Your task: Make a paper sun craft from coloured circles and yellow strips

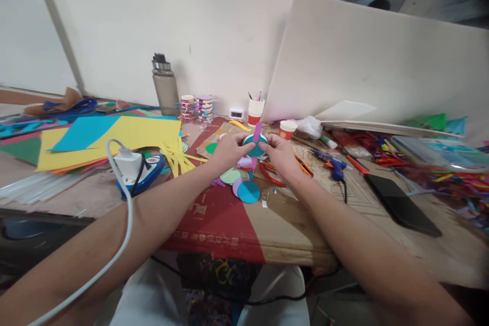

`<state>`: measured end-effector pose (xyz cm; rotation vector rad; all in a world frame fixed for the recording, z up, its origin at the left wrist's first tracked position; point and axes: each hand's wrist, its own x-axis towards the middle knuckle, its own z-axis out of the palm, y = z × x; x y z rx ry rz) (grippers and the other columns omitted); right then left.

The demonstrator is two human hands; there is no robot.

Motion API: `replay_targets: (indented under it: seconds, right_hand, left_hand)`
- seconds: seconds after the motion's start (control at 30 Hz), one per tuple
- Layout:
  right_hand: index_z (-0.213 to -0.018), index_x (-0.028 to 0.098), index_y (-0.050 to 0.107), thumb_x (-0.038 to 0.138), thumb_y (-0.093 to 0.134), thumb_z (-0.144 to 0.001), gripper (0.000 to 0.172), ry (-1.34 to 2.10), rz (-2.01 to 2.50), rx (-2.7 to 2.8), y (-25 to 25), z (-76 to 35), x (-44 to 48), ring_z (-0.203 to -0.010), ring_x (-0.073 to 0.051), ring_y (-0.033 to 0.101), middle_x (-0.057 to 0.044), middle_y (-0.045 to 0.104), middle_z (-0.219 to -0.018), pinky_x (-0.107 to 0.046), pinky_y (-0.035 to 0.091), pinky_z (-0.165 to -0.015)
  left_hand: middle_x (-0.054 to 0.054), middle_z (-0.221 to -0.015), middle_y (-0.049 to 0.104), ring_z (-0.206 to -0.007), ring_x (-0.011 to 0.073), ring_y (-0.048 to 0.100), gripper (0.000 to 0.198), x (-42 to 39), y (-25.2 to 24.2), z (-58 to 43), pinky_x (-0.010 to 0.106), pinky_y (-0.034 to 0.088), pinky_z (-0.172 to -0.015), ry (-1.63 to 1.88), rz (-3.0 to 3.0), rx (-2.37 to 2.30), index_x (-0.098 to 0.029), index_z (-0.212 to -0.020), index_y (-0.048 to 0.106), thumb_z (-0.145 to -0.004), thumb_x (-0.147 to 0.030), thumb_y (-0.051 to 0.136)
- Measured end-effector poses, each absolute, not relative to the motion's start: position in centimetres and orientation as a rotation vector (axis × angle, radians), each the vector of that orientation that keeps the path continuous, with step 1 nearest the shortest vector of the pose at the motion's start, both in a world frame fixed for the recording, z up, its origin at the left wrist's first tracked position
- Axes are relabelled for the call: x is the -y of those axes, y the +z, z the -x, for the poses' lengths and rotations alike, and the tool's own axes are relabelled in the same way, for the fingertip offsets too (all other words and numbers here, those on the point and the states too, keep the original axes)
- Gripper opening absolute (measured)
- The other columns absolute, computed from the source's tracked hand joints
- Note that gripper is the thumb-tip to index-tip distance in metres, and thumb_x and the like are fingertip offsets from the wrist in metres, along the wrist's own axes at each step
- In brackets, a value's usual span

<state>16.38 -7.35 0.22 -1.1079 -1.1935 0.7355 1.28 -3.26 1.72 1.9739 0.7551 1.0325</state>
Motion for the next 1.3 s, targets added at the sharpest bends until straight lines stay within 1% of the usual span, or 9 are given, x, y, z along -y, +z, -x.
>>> replay_targets:
  seconds: [0.13,0.3,0.43,0.53,0.63,0.8,0.97,1.13,1.3]
  right_hand:
    - [-0.074,0.019,0.062,0.036,0.069,-0.065,0.021,0.771,1.090,1.205,-0.21,-16.29,7.27,-0.063,-0.012,0.052,0.002,0.063,-0.070,-0.028,0.044,-0.064]
    - [-0.079,0.018,0.062,0.040,0.068,-0.068,0.025,0.786,1.097,1.234,-0.44,-16.12,7.46,-0.066,-0.013,0.053,0.001,0.063,-0.074,-0.027,0.044,-0.063]
    - [-0.072,0.019,0.059,0.042,0.070,-0.064,0.027,0.789,1.139,1.157,-0.34,-16.33,7.33,-0.059,-0.012,0.050,0.002,0.060,-0.066,-0.027,0.043,-0.058]
    - [-0.070,0.019,0.058,0.042,0.072,-0.060,0.028,0.821,1.153,1.086,-0.16,-16.46,7.31,-0.056,-0.012,0.050,0.003,0.059,-0.063,-0.027,0.043,-0.055]
    - [-0.071,0.019,0.059,0.041,0.073,-0.060,0.029,0.893,1.140,1.079,-0.01,-16.38,7.47,-0.059,-0.012,0.053,0.002,0.061,-0.066,-0.027,0.045,-0.057]
    - [-0.071,0.019,0.060,0.038,0.077,-0.057,0.029,0.960,1.129,1.118,-0.09,-16.27,7.50,-0.063,-0.012,0.055,0.001,0.064,-0.071,-0.027,0.047,-0.060]
    - [-0.068,0.019,0.060,0.035,0.078,-0.056,0.027,0.961,1.153,1.082,-0.13,-16.47,7.26,-0.055,-0.011,0.052,0.002,0.063,-0.065,-0.027,0.045,-0.055]
    - [-0.070,0.020,0.060,0.032,0.079,-0.058,0.026,0.976,1.127,1.045,0.16,-16.36,7.56,-0.059,-0.011,0.055,0.003,0.064,-0.067,-0.027,0.048,-0.058]
    - [-0.070,0.019,0.060,0.031,0.079,-0.058,0.025,0.992,1.133,1.039,0.30,-16.30,7.61,-0.059,-0.012,0.056,0.002,0.064,-0.066,-0.028,0.049,-0.059]
  left_hand:
    - [0.003,-0.080,0.067,-0.068,0.0139,0.058,0.028,2.92,1.43,-1.27,0.023,0.046,-0.060,1.022,-1.859,-0.704,-0.015,-0.090,0.069,-0.078,-0.040,0.064]
    - [0.001,-0.069,0.061,-0.062,0.0118,0.055,0.030,2.85,1.61,-1.09,0.022,0.045,-0.056,1.013,-1.901,-0.768,-0.013,-0.075,0.065,-0.076,-0.044,0.066]
    - [0.003,-0.079,0.066,-0.064,0.0119,0.059,0.034,3.33,1.73,-1.37,0.025,0.050,-0.059,0.890,-1.689,-0.734,-0.013,-0.085,0.066,-0.075,-0.045,0.068]
    - [0.004,-0.076,0.068,-0.060,0.0115,0.059,0.032,3.51,1.60,-1.62,0.025,0.051,-0.058,0.818,-1.589,-0.716,-0.012,-0.080,0.065,-0.072,-0.043,0.073]
    - [0.002,-0.069,0.066,-0.055,0.0096,0.057,0.025,3.34,1.48,-1.63,0.023,0.049,-0.055,0.818,-1.609,-0.773,-0.013,-0.073,0.064,-0.073,-0.036,0.073]
    - [0.003,-0.074,0.068,-0.055,0.0083,0.056,0.019,2.92,1.47,-1.37,0.022,0.047,-0.057,0.858,-1.691,-0.776,-0.012,-0.080,0.067,-0.079,-0.030,0.066]
    - [0.004,-0.075,0.067,-0.055,0.0081,0.056,0.018,3.08,1.57,-1.41,0.023,0.047,-0.059,0.835,-1.578,-0.752,-0.011,-0.081,0.066,-0.078,-0.029,0.067]
    - [0.001,-0.066,0.064,-0.054,0.0076,0.054,0.017,3.23,1.72,-1.37,0.021,0.044,-0.056,0.829,-1.590,-0.792,-0.012,-0.076,0.065,-0.076,-0.028,0.070]
    - [0.001,-0.066,0.063,-0.056,0.0078,0.054,0.017,3.22,1.76,-1.36,0.020,0.044,-0.056,0.835,-1.613,-0.789,-0.012,-0.076,0.066,-0.075,-0.029,0.070]
